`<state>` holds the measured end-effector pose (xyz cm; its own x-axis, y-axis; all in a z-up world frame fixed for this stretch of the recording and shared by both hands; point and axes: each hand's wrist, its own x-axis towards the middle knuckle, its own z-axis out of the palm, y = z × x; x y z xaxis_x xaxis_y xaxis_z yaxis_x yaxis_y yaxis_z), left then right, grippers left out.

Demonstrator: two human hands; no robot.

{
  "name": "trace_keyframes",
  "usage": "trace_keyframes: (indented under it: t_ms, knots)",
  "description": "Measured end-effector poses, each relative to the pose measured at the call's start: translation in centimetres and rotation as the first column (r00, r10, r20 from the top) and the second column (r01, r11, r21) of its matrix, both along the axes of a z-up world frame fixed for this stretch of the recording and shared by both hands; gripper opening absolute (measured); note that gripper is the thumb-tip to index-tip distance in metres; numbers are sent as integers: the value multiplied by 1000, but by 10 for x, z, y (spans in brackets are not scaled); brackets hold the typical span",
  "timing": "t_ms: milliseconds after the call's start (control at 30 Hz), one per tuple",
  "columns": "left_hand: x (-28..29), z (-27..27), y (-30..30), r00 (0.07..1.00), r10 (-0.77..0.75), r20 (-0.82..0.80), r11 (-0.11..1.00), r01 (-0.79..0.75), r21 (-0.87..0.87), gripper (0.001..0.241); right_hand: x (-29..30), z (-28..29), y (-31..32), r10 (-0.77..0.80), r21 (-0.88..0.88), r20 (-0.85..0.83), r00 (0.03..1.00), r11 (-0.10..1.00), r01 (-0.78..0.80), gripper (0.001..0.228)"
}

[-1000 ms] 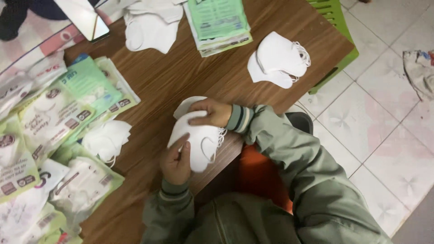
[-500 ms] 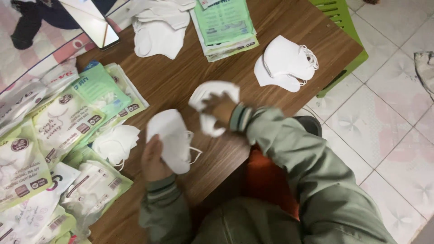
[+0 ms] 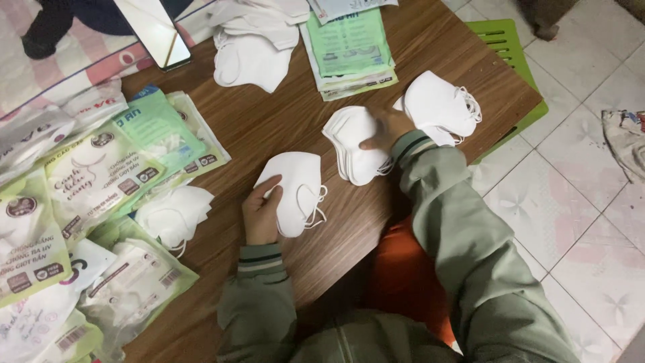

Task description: Sorting and stacking individual white face masks on a table in a packaging environment

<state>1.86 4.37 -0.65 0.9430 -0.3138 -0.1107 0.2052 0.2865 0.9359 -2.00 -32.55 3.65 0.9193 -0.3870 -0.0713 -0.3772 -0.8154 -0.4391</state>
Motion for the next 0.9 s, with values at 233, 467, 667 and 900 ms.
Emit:
trace_keyframes:
  t_ms: [233, 467, 667, 900]
  knots:
    - [-6, 7, -4, 991, -1, 135, 990, -18, 138, 26, 6, 17, 12, -54, -184, -123, 991, 982, 31, 98]
    - [-5, 11, -4, 990, 10, 140, 989, -30, 142, 24, 11, -1, -11, -28, -80, -89, 996, 997, 21, 104]
    - [-11, 26, -5, 996, 21, 92, 989, -34, 146, 25, 9, 30, 19, -103, -308, -170, 980, 950, 47, 93]
    - [-8, 22, -4, 995, 18, 98, 995, -27, 94, 27, 8, 22, 22, -29, -388, -16, 999, 921, 20, 70]
